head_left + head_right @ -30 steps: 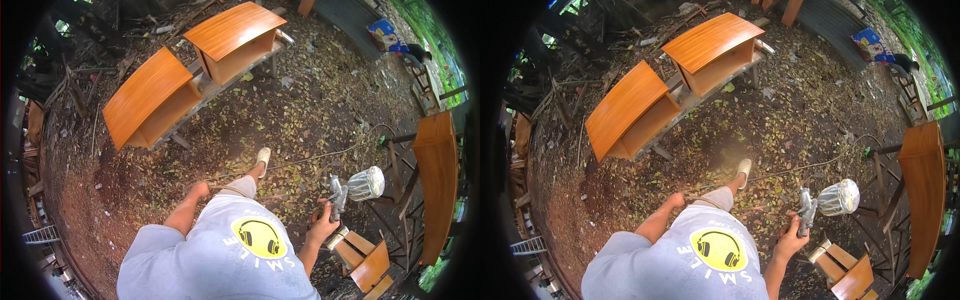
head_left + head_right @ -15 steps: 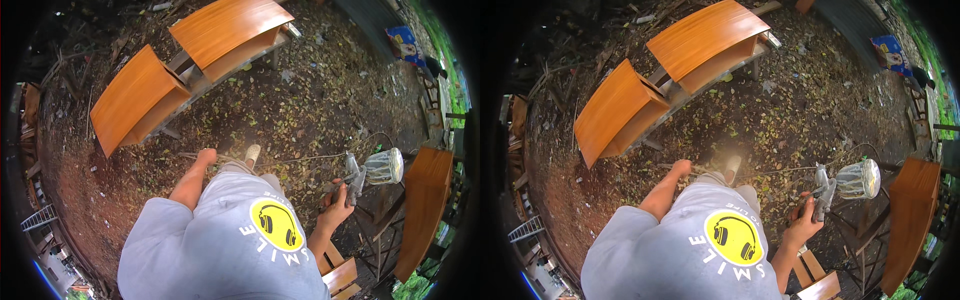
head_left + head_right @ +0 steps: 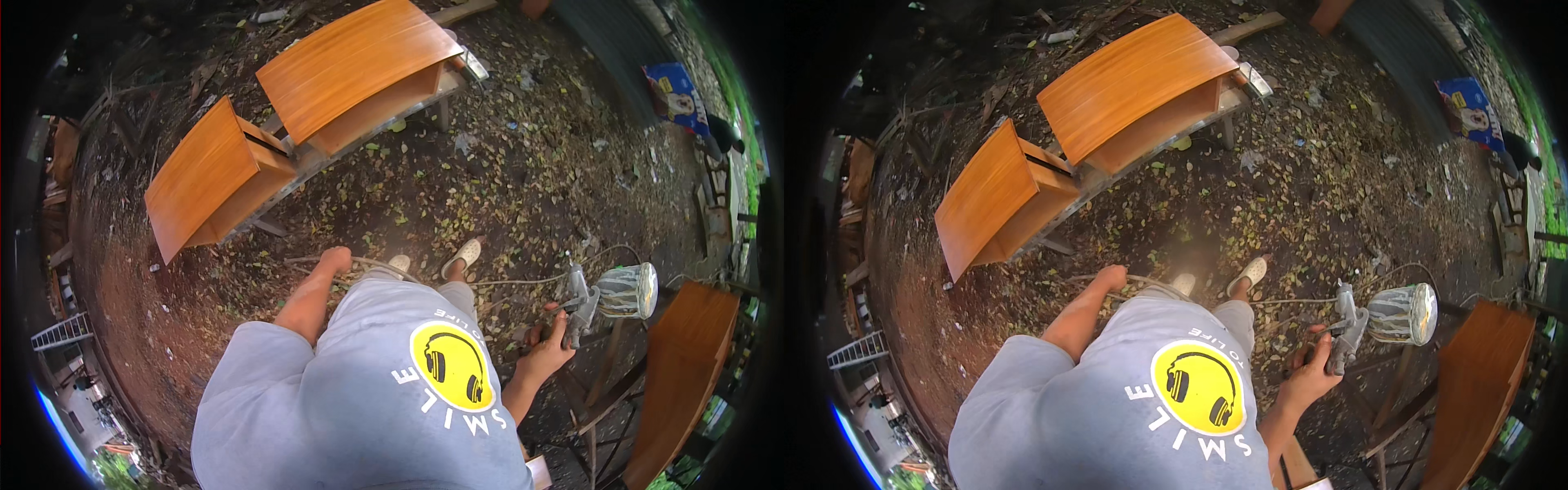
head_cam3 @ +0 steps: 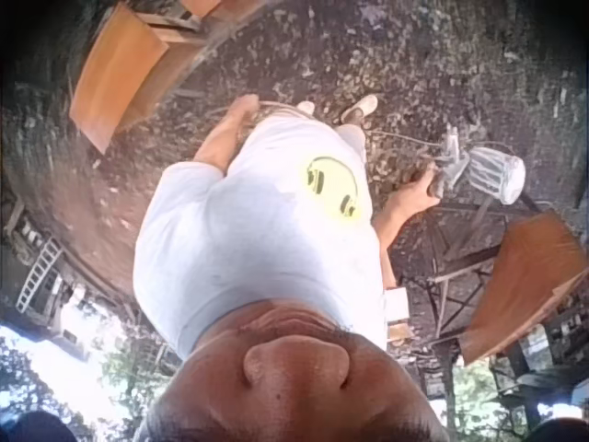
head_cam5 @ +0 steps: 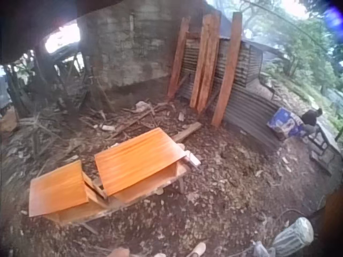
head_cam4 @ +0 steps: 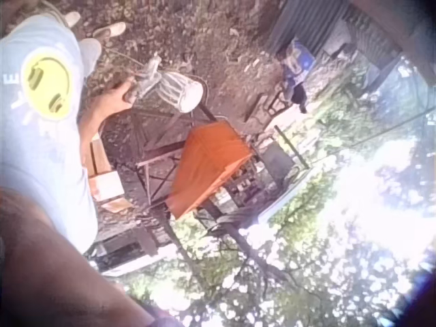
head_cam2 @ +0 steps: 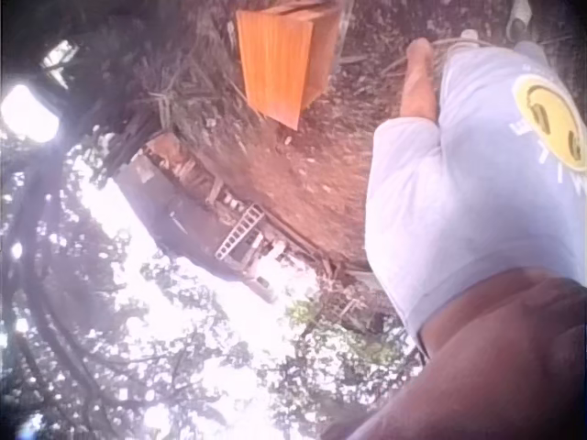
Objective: The person uses a spray gun to apply a clear finish to multiple wooden furniture pieces arranged on stands outdoors. They move between a large curved panel and several smaller box-like cabinets, spraying the top and side surfaces in steady passes.
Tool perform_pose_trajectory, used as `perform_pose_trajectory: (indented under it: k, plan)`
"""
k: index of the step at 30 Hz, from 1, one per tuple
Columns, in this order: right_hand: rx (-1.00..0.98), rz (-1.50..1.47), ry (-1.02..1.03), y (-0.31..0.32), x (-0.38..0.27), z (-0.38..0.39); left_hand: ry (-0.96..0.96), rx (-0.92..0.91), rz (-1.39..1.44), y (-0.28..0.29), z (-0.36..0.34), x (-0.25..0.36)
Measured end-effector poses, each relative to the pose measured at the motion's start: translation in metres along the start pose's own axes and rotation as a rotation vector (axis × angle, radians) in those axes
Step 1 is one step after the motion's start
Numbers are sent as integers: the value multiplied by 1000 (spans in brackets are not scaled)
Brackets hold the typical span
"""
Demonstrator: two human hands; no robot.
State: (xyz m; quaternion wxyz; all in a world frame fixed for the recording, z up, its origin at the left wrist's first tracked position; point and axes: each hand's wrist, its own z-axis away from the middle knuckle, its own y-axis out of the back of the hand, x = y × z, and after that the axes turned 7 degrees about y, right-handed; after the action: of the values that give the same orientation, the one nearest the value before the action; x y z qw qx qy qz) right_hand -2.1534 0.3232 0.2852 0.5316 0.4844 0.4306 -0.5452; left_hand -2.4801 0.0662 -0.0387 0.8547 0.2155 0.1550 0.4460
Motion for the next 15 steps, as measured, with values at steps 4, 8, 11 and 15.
perform_pose_trajectory:
  k: [4, 8, 11, 15]
  plan:
    - [-29, -44, 90, 5, -2, -74, 25, 73, 99, 11, 4, 57]
    - [-118, -16, 61, 14, -16, -149, 64, 188, 100, 3, 14, 108]
    - [-213, -17, 58, 19, -21, -195, 30, 229, 120, 14, 33, 142]
    - [-262, -61, 15, 14, -22, -231, 87, 240, 200, 8, 56, 159]
